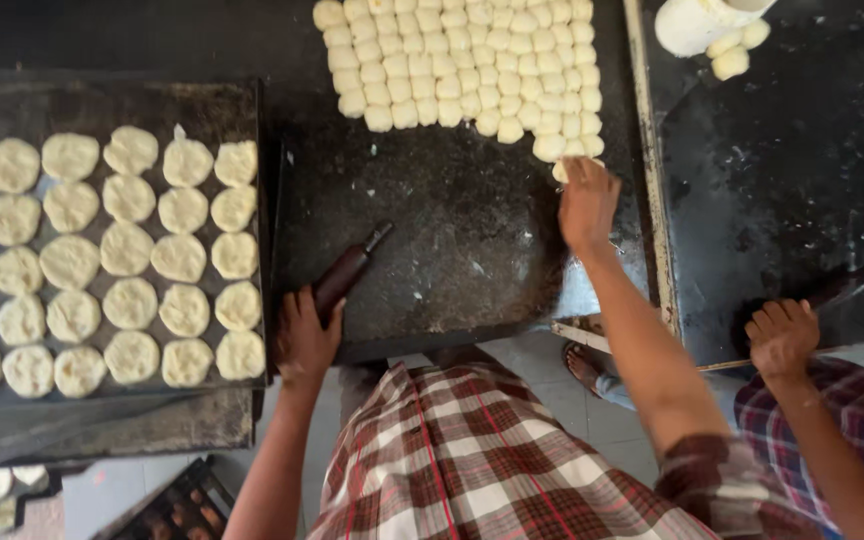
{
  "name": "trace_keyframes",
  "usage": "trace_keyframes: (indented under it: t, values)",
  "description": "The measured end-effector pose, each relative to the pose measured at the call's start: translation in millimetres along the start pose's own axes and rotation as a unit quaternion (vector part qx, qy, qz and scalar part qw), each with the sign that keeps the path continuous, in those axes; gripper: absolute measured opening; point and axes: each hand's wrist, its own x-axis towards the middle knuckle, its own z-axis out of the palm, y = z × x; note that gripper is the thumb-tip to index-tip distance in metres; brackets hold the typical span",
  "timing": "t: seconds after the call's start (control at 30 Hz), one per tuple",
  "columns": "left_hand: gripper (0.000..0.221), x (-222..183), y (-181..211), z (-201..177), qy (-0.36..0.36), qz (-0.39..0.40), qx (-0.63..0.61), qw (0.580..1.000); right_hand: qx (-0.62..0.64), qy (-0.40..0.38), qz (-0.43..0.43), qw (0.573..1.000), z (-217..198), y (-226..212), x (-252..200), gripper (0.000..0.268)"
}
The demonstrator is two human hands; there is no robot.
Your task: The person prepares small portions of dough by hand, using a rolling pin to flatten individual pieces before placing them onto a metal baking tray.
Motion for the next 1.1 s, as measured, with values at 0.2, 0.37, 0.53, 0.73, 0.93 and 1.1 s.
trace_keyframes:
  t: [0.2, 0.37, 0.53, 0.73, 0.93, 1.1]
  values:
    - [0.057, -11.2, 17.4, -1.8, 0.043, -0.026, 0.034, 0.998, 0.245, 0.105, -0.054, 0.962, 13.5, -44.7, -19.6, 0.031]
    - [0.057, -8.8, 31.0, -7.6, 0.045, -0.077, 0.026, 0.996, 0.339, -0.117, -0.194, 0.913, 4.8, -116.2, -75.2, 0.078]
    - [0.052, -7.0, 29.0, -3.4, 0.052, -0.087, 0.029, 0.994, 0.244, -0.176, -0.292, 0.908, 34.8, -102.3, -28.8, 0.046]
    - [0.055, -13.2, 32.8, -1.4, 0.096, -0.085, 0.003, 0.992, 0.312, -0.122, -0.317, 0.887, 60.6, -156.8, -12.9, 0.045]
    - [0.059, -18.9, 37.7, 5.8, 0.144, -0.073, 0.025, 0.987, 0.354, -0.268, -0.312, 0.84, 21.6, -165.1, -41.8, 0.082]
    - [0.062, -3.0, 46.9, -1.5, 0.15, -0.06, 0.022, 0.987, 0.208, -0.099, -0.385, 0.894, -6.3, -186.5, -83.4, 0.097]
